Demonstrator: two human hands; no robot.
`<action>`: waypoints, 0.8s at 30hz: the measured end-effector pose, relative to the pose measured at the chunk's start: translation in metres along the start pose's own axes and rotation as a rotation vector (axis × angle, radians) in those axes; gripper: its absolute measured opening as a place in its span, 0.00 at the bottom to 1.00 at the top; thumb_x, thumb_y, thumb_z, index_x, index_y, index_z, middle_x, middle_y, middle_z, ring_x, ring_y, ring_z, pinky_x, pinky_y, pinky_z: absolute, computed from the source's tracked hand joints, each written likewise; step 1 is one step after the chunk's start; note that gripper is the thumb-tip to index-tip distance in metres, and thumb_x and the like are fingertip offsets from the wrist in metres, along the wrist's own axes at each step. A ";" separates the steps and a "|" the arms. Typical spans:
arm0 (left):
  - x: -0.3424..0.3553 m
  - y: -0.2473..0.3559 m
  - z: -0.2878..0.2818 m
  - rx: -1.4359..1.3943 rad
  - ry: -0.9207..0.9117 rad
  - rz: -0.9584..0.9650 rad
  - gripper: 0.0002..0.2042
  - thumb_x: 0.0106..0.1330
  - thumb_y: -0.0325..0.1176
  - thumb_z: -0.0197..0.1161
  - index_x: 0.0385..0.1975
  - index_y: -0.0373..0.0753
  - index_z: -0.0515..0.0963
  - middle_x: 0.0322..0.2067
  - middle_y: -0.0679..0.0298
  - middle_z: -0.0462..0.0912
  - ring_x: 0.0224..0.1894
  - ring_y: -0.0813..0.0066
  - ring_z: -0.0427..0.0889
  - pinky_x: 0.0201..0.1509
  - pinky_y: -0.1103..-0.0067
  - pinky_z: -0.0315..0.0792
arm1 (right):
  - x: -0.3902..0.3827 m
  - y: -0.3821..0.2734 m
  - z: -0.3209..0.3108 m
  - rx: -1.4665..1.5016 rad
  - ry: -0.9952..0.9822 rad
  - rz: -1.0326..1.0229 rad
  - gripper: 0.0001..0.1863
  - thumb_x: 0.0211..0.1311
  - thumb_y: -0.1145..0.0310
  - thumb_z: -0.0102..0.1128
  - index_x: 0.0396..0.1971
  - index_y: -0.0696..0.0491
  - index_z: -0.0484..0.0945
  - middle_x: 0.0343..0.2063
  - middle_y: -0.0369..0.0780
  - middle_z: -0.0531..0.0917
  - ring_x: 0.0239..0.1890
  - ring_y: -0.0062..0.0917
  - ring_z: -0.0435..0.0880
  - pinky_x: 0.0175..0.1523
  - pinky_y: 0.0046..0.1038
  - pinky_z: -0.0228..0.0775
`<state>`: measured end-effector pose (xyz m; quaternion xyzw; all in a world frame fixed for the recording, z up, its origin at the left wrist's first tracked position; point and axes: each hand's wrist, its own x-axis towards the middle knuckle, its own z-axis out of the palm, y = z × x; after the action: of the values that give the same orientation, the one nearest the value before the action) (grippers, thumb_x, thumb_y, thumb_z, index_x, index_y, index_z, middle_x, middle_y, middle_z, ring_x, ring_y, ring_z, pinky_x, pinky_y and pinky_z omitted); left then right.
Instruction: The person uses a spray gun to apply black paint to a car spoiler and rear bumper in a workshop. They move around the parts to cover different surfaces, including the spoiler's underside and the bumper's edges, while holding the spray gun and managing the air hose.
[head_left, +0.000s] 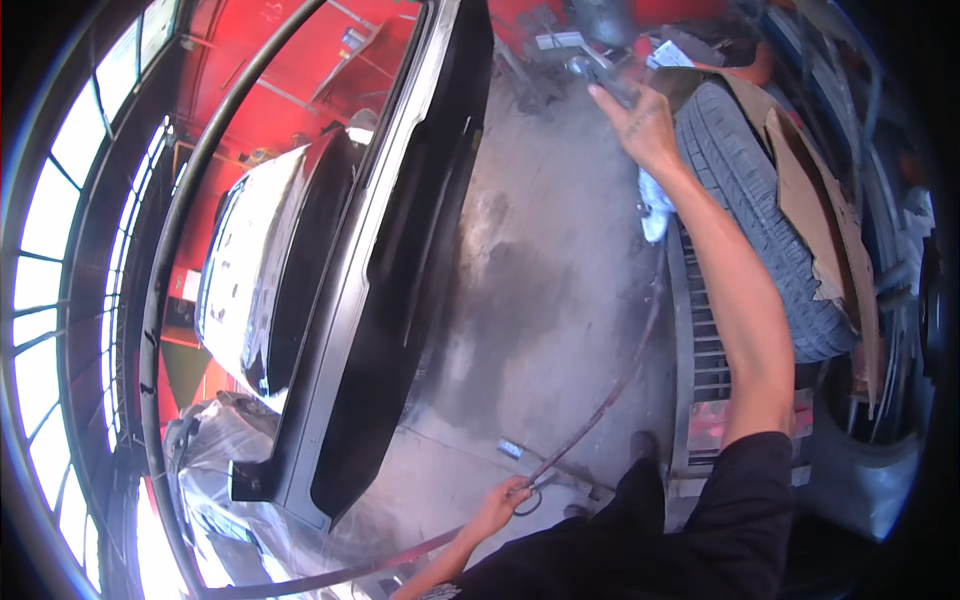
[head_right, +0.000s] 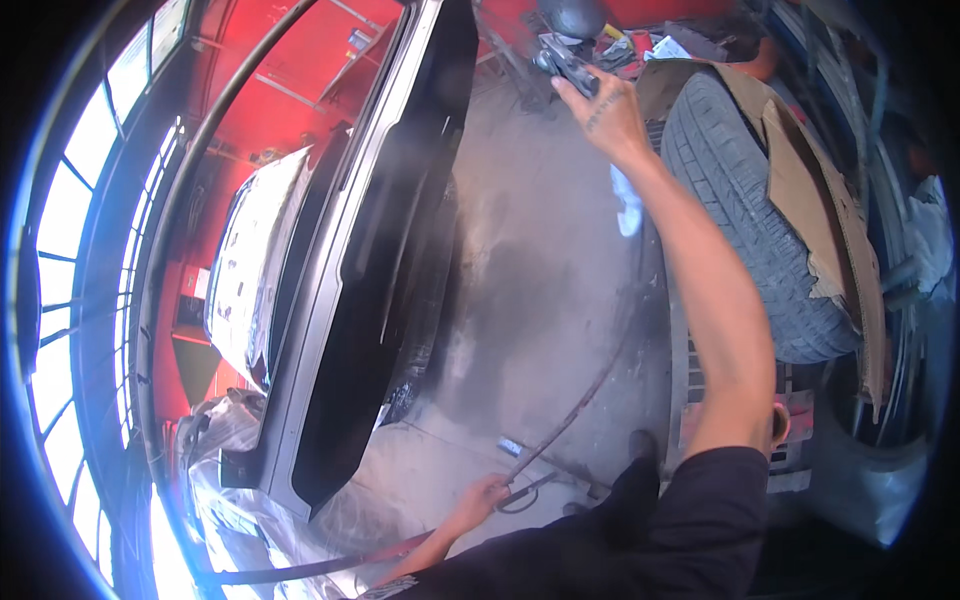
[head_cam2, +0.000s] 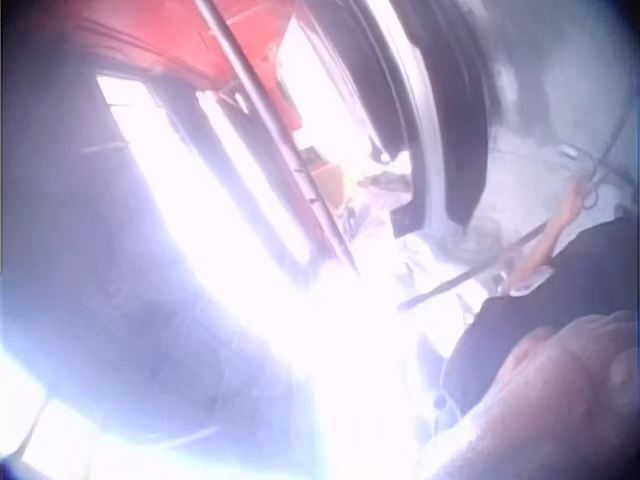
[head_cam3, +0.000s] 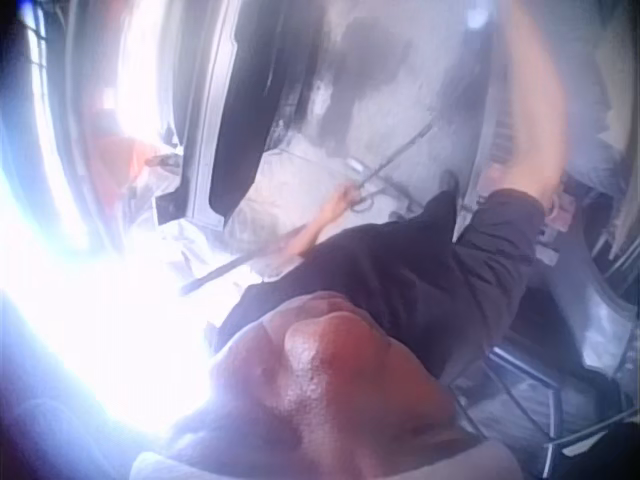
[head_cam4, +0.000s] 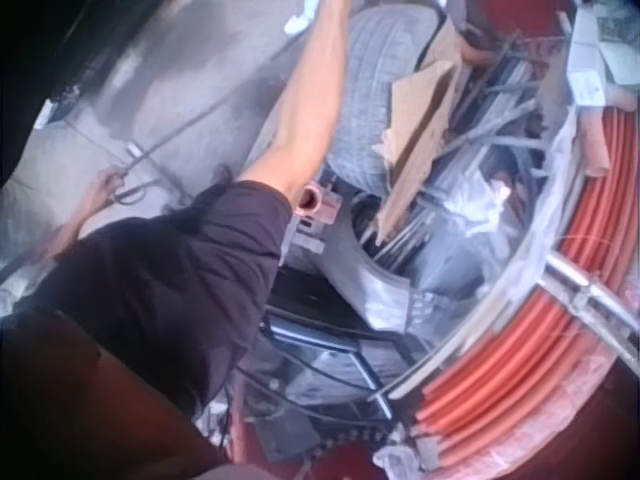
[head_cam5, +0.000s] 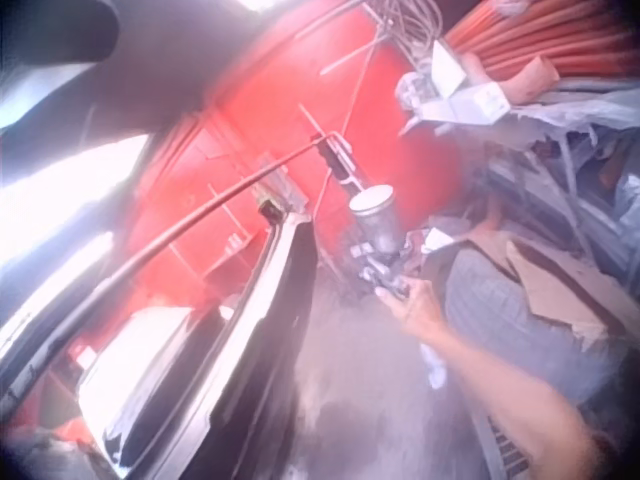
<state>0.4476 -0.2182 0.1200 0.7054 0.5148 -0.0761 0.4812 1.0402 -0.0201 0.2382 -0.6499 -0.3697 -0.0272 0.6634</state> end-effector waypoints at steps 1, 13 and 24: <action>-0.003 -0.004 0.001 0.021 0.001 -0.009 0.17 0.76 0.38 0.64 0.57 0.34 0.80 0.43 0.52 0.88 0.48 0.63 0.85 0.54 0.70 0.76 | -0.015 -0.010 -0.010 0.020 -0.075 0.037 0.23 0.66 0.50 0.70 0.44 0.57 0.88 0.21 0.46 0.84 0.23 0.33 0.82 0.36 0.36 0.74; -0.002 -0.101 0.032 0.131 -0.073 0.139 0.14 0.73 0.33 0.66 0.53 0.34 0.82 0.47 0.51 0.87 0.51 0.55 0.86 0.58 0.67 0.77 | -0.184 -0.126 -0.110 0.281 -0.629 -0.056 0.13 0.61 0.69 0.75 0.43 0.58 0.88 0.19 0.40 0.81 0.20 0.19 0.75 0.31 0.26 0.69; -0.014 -0.091 0.060 0.062 -0.121 0.172 0.14 0.69 0.31 0.69 0.51 0.34 0.82 0.49 0.48 0.87 0.55 0.53 0.85 0.60 0.66 0.76 | -0.180 -0.152 -0.114 0.362 -0.945 0.290 0.24 0.62 0.52 0.75 0.48 0.57 0.88 0.29 0.38 0.88 0.31 0.19 0.84 0.44 0.26 0.77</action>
<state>0.3916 -0.2721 0.0422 0.7556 0.4198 -0.0928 0.4942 0.8827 -0.2238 0.2846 -0.5109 -0.5336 0.4250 0.5231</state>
